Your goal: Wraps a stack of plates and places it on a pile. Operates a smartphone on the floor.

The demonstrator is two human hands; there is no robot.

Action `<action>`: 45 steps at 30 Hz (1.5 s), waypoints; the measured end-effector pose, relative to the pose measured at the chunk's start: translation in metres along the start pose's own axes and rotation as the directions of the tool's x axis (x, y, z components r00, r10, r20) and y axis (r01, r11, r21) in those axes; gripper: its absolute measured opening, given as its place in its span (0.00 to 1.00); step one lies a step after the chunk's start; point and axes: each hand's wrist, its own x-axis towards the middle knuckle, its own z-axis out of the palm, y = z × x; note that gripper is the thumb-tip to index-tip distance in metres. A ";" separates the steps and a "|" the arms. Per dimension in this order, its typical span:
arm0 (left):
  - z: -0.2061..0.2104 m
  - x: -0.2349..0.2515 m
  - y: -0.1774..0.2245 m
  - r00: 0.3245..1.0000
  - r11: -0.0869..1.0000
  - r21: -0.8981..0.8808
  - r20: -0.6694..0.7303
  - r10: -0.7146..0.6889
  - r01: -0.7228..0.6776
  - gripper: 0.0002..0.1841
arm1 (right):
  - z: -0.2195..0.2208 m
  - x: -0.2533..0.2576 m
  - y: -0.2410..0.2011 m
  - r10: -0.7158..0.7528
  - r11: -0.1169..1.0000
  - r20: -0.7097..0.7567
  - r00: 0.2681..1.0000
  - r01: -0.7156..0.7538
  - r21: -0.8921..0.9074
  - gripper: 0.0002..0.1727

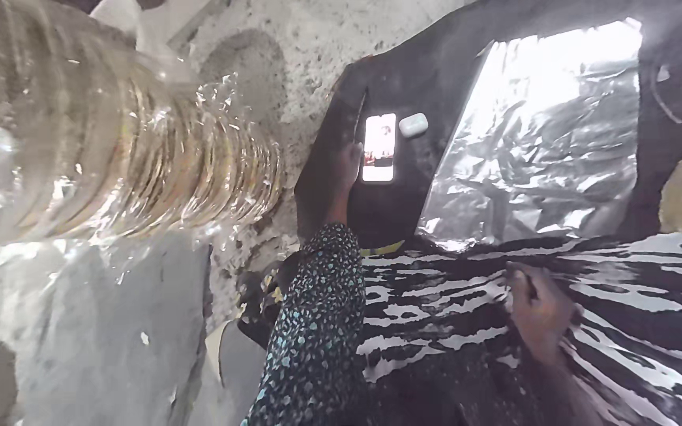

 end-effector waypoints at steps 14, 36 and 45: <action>0.012 -0.039 0.082 0.996 0.996 0.063 0.052 -0.069 0.065 0.52 | 0.001 0.002 0.000 -0.011 0.999 0.005 1.000 0.011 0.030 0.20; 0.014 -0.007 0.085 0.996 0.881 0.465 0.061 0.066 -0.087 0.27 | -0.001 0.006 -0.004 0.027 1.000 0.029 0.999 -0.026 -0.002 0.19; 0.048 0.021 0.059 0.987 0.918 0.370 -0.014 0.159 -0.143 0.25 | 0.005 0.005 0.001 -0.020 0.999 -0.041 0.999 0.018 -0.043 0.20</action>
